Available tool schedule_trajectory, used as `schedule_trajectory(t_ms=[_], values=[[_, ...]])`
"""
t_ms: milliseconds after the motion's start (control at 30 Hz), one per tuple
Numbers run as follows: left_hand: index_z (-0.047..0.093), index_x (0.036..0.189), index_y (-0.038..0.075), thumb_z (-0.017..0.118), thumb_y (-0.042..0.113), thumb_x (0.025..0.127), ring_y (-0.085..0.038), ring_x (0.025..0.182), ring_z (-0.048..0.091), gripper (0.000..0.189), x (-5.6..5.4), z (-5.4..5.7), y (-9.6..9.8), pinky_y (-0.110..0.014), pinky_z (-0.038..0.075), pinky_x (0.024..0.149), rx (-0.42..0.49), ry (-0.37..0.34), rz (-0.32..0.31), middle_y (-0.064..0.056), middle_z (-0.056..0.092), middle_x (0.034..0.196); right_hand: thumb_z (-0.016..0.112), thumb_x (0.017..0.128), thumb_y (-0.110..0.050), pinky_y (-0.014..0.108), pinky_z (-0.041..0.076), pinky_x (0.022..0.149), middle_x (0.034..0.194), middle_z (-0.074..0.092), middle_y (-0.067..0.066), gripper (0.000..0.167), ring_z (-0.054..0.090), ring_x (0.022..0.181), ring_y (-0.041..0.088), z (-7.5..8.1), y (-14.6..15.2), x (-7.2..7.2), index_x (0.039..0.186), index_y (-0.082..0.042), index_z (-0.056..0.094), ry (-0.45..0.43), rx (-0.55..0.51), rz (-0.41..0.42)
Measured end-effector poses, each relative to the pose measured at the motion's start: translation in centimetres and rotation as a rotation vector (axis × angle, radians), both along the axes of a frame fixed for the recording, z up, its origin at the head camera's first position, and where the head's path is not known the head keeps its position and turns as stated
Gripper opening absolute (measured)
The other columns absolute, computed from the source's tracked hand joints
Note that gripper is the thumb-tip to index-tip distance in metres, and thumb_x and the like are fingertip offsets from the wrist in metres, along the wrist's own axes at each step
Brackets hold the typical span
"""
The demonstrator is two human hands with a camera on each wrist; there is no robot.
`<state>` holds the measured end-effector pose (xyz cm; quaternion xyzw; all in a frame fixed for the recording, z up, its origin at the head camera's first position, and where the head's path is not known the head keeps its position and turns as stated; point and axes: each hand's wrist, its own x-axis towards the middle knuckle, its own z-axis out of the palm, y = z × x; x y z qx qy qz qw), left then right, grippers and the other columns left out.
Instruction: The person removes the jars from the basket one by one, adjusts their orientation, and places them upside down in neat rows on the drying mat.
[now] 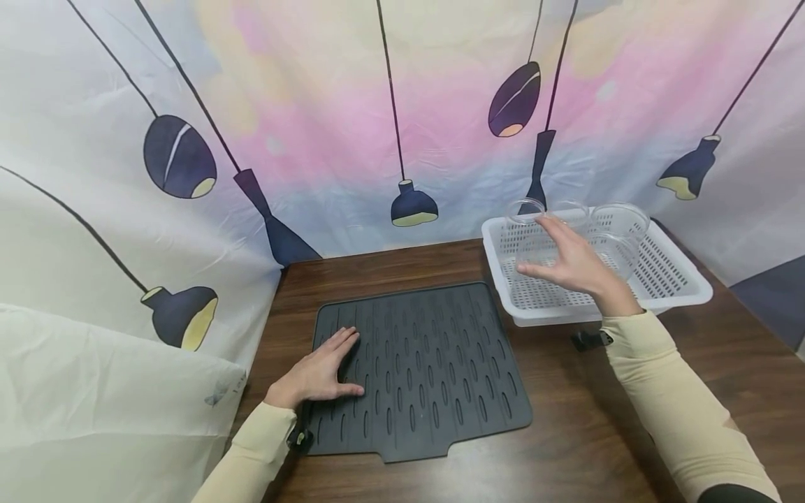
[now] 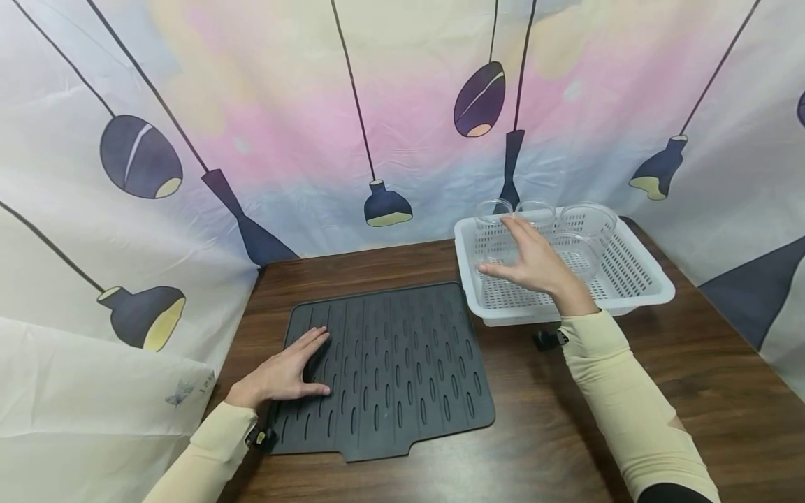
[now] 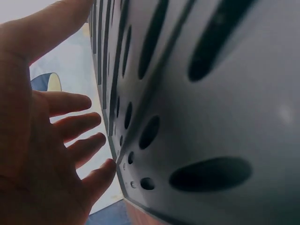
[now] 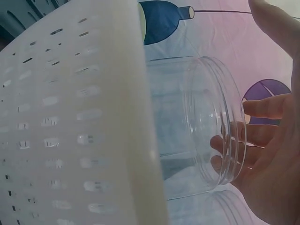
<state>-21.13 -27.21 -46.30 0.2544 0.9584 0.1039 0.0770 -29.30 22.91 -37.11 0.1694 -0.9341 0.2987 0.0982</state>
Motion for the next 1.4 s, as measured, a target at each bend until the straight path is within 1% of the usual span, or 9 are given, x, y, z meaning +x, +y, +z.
schedule_trajectory(t_ms=[200, 333, 533, 767, 933, 1033, 1167, 1400], values=[[0.028, 0.154, 0.005, 0.071, 0.066, 0.076, -0.034, 0.149, 0.02, 0.108, 0.1, -0.6, 0.0, -0.055, 0.037, 0.11, -0.002, -0.009, 0.0, -0.014, 0.023, 0.161, 0.077, 0.077, -0.052, 0.072, 0.017, 0.109, 0.161, 0.02, 0.019, 0.102, 0.021, 0.145, 0.046, 0.0, 0.2, 0.0, 0.155, -0.011, 0.024, 0.002, -0.016, -0.011], [0.028, 0.154, 0.005, 0.072, 0.065, 0.076, -0.034, 0.149, 0.02, 0.107, 0.1, -0.8, -0.1, -0.054, 0.037, 0.11, -0.004, -0.011, 0.002, -0.014, 0.021, 0.161, 0.078, 0.076, -0.052, 0.071, 0.017, 0.11, 0.16, 0.021, 0.02, 0.103, 0.021, 0.145, 0.046, 0.0, 0.3, 0.0, 0.155, -0.01, 0.026, 0.003, -0.013, -0.016], [0.031, 0.153, 0.004, 0.072, 0.063, 0.076, -0.034, 0.149, 0.02, 0.105, 0.3, -1.0, 0.0, -0.054, 0.036, 0.11, -0.007, -0.02, 0.001, -0.013, 0.019, 0.162, 0.079, 0.074, -0.053, 0.069, 0.019, 0.111, 0.159, 0.021, 0.022, 0.106, 0.021, 0.144, 0.047, 0.0, 0.4, 0.0, 0.153, -0.006, 0.028, -0.005, 0.025, -0.022], [0.032, 0.152, 0.003, 0.072, 0.064, 0.076, -0.034, 0.149, 0.019, 0.105, 0.3, -1.3, -0.1, -0.053, 0.034, 0.112, -0.002, -0.019, -0.005, -0.014, 0.019, 0.162, 0.078, 0.075, -0.053, 0.067, 0.019, 0.112, 0.157, 0.023, 0.027, 0.107, 0.022, 0.142, 0.05, 0.2, 0.1, 0.2, 0.152, 0.001, 0.027, -0.033, 0.097, -0.035], [0.033, 0.152, 0.004, 0.072, 0.065, 0.075, -0.034, 0.148, 0.02, 0.105, 0.3, -1.4, -0.1, -0.053, 0.034, 0.112, -0.003, -0.015, -0.003, -0.014, 0.02, 0.162, 0.08, 0.075, -0.047, 0.066, 0.022, 0.112, 0.151, 0.029, 0.033, 0.106, 0.026, 0.137, 0.055, 0.4, -0.3, 0.4, 0.149, 0.008, 0.028, -0.035, 0.138, -0.063], [0.033, 0.152, 0.004, 0.072, 0.065, 0.075, -0.034, 0.148, 0.021, 0.105, 0.4, -1.4, -0.1, -0.053, 0.035, 0.112, -0.006, -0.018, 0.0, -0.014, 0.02, 0.162, 0.081, 0.075, -0.044, 0.068, 0.023, 0.11, 0.148, 0.031, 0.036, 0.104, 0.028, 0.135, 0.056, 0.4, -0.5, 0.5, 0.148, 0.008, 0.029, -0.053, 0.144, -0.094], [0.033, 0.152, 0.004, 0.072, 0.064, 0.075, -0.035, 0.148, 0.021, 0.105, 0.5, -1.4, -0.1, -0.054, 0.035, 0.111, 0.004, -0.019, 0.002, -0.014, 0.02, 0.162, 0.081, 0.074, -0.044, 0.069, 0.025, 0.108, 0.147, 0.031, 0.038, 0.103, 0.028, 0.134, 0.056, 0.3, -0.6, 0.5, 0.148, 0.006, 0.03, -0.075, 0.141, -0.123], [0.034, 0.151, 0.004, 0.072, 0.064, 0.075, -0.035, 0.148, 0.022, 0.105, 0.4, -1.4, -0.1, -0.053, 0.035, 0.111, -0.003, -0.006, -0.002, -0.014, 0.021, 0.162, 0.082, 0.073, -0.044, 0.07, 0.03, 0.105, 0.142, 0.034, 0.039, 0.102, 0.033, 0.13, 0.056, -0.2, -0.8, 0.7, 0.146, 0.007, 0.032, -0.043, 0.136, -0.149]])
